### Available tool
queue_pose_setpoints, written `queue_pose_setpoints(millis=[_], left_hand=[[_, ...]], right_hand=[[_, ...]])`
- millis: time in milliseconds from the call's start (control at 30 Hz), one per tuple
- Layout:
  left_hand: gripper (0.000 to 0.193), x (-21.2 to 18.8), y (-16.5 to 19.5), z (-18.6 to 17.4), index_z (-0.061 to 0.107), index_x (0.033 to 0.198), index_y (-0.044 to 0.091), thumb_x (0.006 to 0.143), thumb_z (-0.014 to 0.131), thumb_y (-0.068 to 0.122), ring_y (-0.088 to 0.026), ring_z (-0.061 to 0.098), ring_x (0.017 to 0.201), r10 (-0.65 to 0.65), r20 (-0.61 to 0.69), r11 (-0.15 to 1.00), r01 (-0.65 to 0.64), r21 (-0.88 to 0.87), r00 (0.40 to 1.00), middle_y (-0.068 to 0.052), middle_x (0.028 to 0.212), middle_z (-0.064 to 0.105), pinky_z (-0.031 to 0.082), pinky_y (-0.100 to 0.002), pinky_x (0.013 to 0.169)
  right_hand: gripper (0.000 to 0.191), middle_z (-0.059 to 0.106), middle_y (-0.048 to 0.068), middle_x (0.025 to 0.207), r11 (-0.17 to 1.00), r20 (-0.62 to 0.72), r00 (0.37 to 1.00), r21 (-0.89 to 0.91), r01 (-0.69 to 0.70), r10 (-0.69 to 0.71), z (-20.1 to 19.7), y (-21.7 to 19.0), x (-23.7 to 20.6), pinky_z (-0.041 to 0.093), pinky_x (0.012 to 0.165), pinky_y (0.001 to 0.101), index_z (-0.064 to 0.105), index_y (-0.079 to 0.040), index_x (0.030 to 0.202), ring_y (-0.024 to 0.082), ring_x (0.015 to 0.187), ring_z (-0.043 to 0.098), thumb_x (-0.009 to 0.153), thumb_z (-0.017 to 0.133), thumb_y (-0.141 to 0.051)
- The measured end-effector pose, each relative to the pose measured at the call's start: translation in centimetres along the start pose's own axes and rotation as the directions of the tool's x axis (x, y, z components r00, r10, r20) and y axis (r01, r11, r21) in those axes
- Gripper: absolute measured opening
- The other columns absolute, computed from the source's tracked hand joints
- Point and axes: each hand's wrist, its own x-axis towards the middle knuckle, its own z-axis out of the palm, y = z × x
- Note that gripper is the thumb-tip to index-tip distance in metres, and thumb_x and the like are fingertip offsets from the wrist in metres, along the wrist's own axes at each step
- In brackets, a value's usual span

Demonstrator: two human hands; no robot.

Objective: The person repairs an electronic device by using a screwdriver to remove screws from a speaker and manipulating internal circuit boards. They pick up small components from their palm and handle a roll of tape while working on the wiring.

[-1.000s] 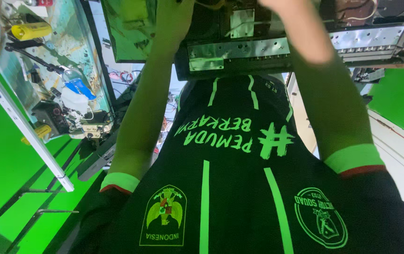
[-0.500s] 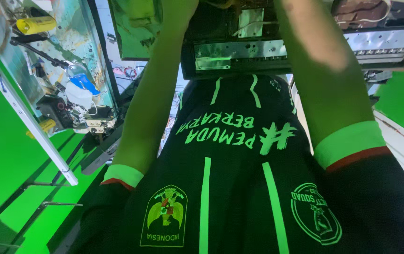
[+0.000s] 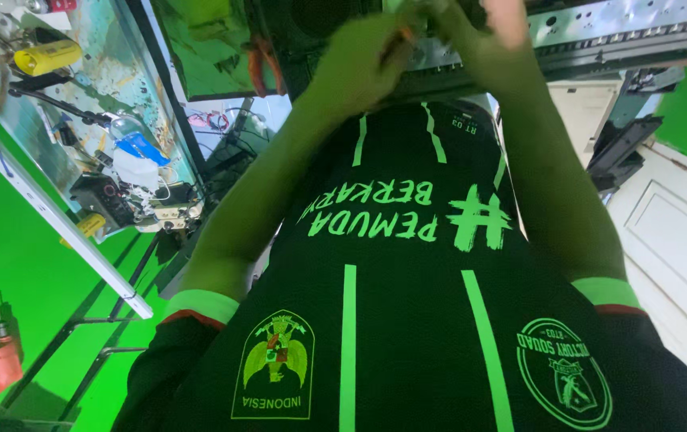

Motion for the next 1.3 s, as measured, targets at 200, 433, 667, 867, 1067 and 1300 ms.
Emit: queue_pose_setpoints(millis=[200,433,667,867,1067,1300], left_hand=[[0.032,-1.4,-0.5,3.4,0.062,0.133,0.010,0.110,0.063,0.032,-0.025,0.071,0.096,0.082,0.102,0.996,-0.084,0.016,0.991,-0.011,0.112,0.072,0.056,-0.040,0.083],[0.032,-2.5,-3.3,2.9,0.063,0.127,0.010,0.105,0.062,0.033,-0.024,0.072,0.084,-0.258,-0.058,0.962,0.262,0.073,0.964,-0.009,0.097,0.072,0.056,-0.040,0.074],[0.018,-2.8,-3.9,2.2,0.065,0.118,0.009,0.107,0.060,0.023,-0.019,0.070,0.070,-0.208,-0.164,0.959,0.234,0.159,0.964,-0.010,0.088,0.070,0.055,-0.035,0.061],[0.018,-1.4,-2.9,2.6,0.066,0.105,0.008,0.103,0.062,0.026,-0.017,0.068,0.066,-0.405,-0.037,0.906,0.406,0.120,0.914,-0.008,0.079,0.068,0.053,-0.034,0.058],[0.019,-1.0,-2.3,2.7,0.067,0.104,0.008,0.108,0.056,0.023,-0.013,0.070,0.067,-0.389,-0.037,0.915,0.381,-0.132,0.921,-0.003,0.079,0.068,0.056,-0.033,0.061],[0.015,-0.5,-1.7,2.9,0.066,0.096,0.008,0.103,0.059,0.019,-0.017,0.065,0.061,-0.374,-0.165,0.927,0.364,-0.086,0.913,-0.005,0.072,0.064,0.051,-0.035,0.056]], right_hand=[[0.035,0.073,0.009,0.102,0.900,-0.097,0.907,0.201,-0.386,0.410,-0.6,1.4,-6.2,0.058,0.078,0.0281,0.070,-0.004,0.116,0.013,0.088,0.073,0.124,0.051,-0.032],[0.034,0.074,0.015,0.113,0.922,-0.208,0.921,0.282,-0.266,0.329,-1.4,2.9,-7.7,0.060,0.091,0.0346,0.068,0.005,0.125,0.022,0.102,0.075,0.122,0.044,-0.019],[0.024,0.072,0.016,0.105,0.980,-0.175,0.979,0.188,-0.068,0.102,0.6,4.5,-6.3,0.062,0.090,0.0340,0.068,0.004,0.120,0.022,0.098,0.073,0.126,0.053,-0.014],[0.028,0.065,0.009,0.089,0.950,-0.158,0.949,-0.108,-0.293,0.275,3.3,6.0,-6.3,0.052,0.072,0.0323,0.066,0.000,0.104,0.018,0.079,0.063,0.119,0.051,-0.018],[0.039,0.056,0.001,0.067,0.845,-0.192,0.895,-0.300,-0.443,0.402,4.2,7.0,-5.7,0.040,0.054,0.0305,0.065,-0.007,0.090,0.012,0.057,0.052,0.121,0.058,-0.029],[0.041,0.057,0.006,0.073,0.609,-0.136,0.652,-0.258,-0.750,0.746,3.9,7.0,-5.6,0.044,0.060,0.0344,0.065,-0.007,0.095,0.015,0.063,0.052,0.120,0.052,-0.037]])
